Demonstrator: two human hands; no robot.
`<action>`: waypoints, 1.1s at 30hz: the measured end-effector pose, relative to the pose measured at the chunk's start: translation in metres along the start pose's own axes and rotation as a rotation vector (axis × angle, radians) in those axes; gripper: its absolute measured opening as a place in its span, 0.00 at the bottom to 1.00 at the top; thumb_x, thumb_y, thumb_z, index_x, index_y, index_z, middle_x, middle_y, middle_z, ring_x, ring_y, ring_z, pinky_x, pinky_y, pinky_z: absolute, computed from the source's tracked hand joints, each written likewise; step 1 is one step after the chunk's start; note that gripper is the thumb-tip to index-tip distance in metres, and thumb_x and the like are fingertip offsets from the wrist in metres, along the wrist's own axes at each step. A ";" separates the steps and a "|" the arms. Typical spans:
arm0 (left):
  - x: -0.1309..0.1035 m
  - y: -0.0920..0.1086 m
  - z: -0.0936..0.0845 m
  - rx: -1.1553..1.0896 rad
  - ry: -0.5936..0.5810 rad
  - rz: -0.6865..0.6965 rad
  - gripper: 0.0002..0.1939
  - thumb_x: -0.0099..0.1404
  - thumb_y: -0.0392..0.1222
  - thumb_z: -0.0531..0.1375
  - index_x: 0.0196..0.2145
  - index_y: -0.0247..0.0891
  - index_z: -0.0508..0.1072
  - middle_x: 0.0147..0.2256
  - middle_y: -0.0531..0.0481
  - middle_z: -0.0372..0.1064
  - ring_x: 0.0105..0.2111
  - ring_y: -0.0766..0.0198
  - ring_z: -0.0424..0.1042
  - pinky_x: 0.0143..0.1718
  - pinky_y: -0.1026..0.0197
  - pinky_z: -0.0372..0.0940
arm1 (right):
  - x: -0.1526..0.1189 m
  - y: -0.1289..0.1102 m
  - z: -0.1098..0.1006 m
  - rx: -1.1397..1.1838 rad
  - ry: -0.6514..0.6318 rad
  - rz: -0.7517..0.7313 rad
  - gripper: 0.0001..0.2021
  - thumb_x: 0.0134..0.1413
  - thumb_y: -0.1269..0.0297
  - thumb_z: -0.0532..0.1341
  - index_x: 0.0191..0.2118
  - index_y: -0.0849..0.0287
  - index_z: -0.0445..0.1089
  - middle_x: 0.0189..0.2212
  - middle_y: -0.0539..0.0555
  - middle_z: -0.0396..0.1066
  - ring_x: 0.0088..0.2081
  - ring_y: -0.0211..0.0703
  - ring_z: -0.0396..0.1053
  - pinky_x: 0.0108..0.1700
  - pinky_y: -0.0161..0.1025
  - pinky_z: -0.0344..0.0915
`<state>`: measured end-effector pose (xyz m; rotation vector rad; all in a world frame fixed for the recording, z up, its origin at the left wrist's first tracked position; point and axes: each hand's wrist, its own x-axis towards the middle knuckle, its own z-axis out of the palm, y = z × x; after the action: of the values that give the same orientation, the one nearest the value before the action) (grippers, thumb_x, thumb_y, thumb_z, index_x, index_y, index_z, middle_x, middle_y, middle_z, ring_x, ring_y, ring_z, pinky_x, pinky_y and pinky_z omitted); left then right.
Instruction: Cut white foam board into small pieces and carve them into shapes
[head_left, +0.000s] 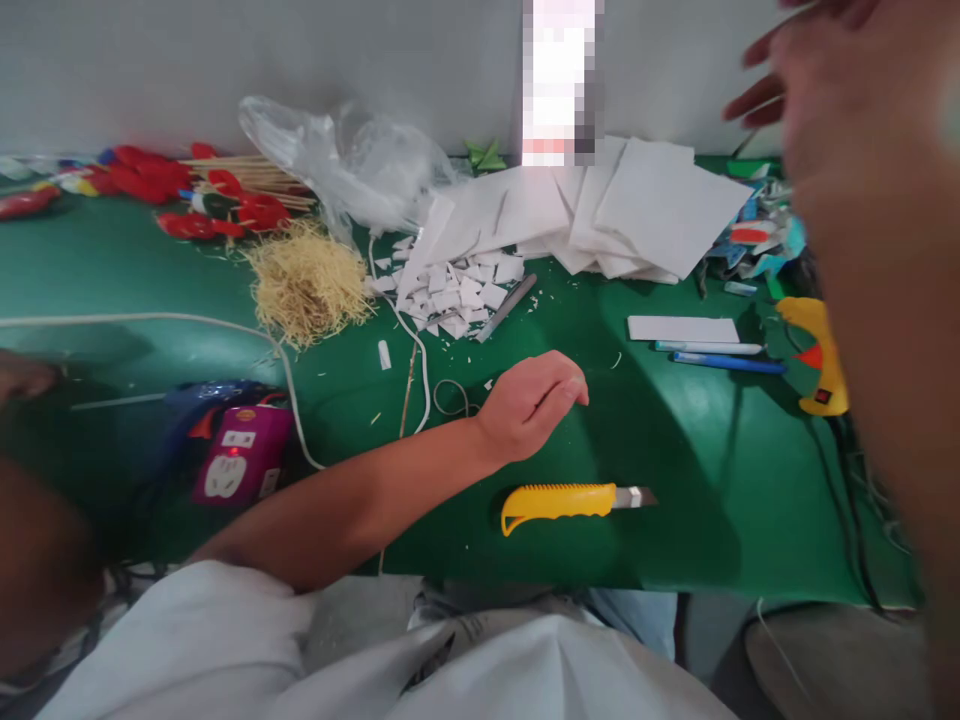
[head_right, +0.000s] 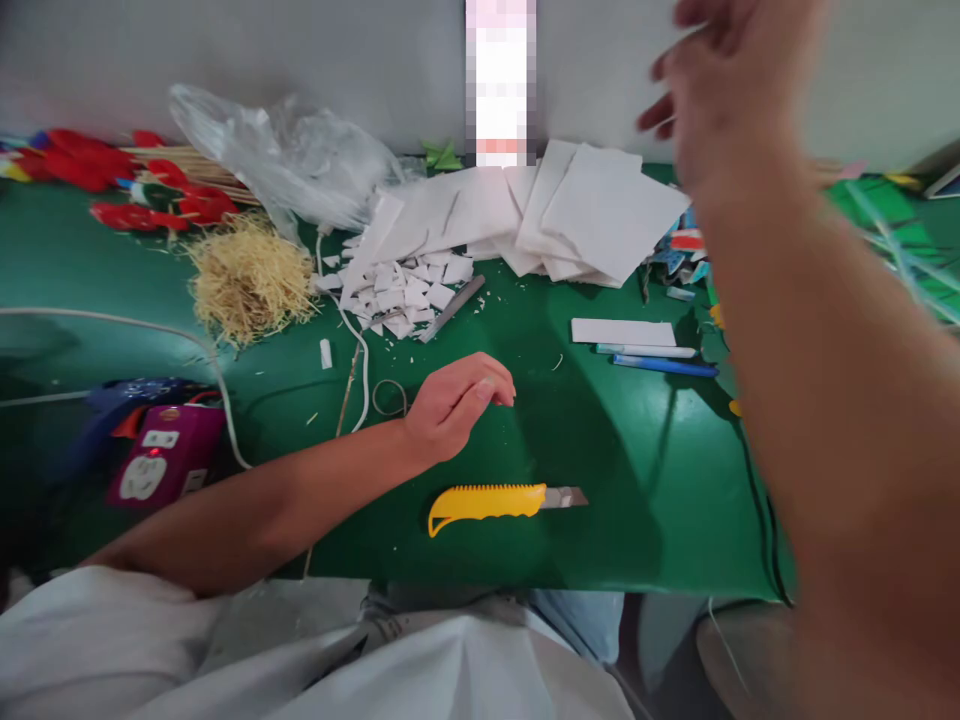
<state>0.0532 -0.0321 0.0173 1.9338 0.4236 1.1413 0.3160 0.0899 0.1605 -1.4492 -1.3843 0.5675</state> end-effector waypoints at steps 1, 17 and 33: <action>-0.001 0.000 -0.001 0.009 0.001 0.003 0.22 0.81 0.47 0.47 0.33 0.39 0.72 0.33 0.47 0.75 0.35 0.64 0.74 0.38 0.61 0.70 | -0.018 0.000 0.011 -0.030 0.057 0.024 0.21 0.59 0.85 0.49 0.56 0.73 0.65 0.28 0.41 0.75 0.19 0.24 0.68 0.24 0.27 0.62; -0.002 0.001 0.001 0.091 -0.086 0.027 0.20 0.80 0.46 0.47 0.33 0.41 0.71 0.32 0.48 0.76 0.34 0.63 0.75 0.39 0.59 0.70 | -0.172 0.090 -0.004 -0.955 -0.152 -0.231 0.12 0.57 0.56 0.62 0.43 0.55 0.77 0.41 0.63 0.80 0.46 0.65 0.76 0.50 0.64 0.71; -0.004 0.000 0.002 0.416 -0.140 -0.016 0.14 0.76 0.42 0.54 0.54 0.40 0.74 0.54 0.39 0.77 0.55 0.51 0.74 0.57 0.48 0.64 | -0.193 0.067 -0.010 -0.694 -0.053 -0.390 0.15 0.62 0.63 0.60 0.52 0.51 0.76 0.49 0.58 0.82 0.52 0.57 0.79 0.58 0.59 0.73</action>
<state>0.0523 -0.0357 0.0150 2.3475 0.6373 0.9524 0.3102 -0.0815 0.0481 -1.6225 -1.9594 -0.1529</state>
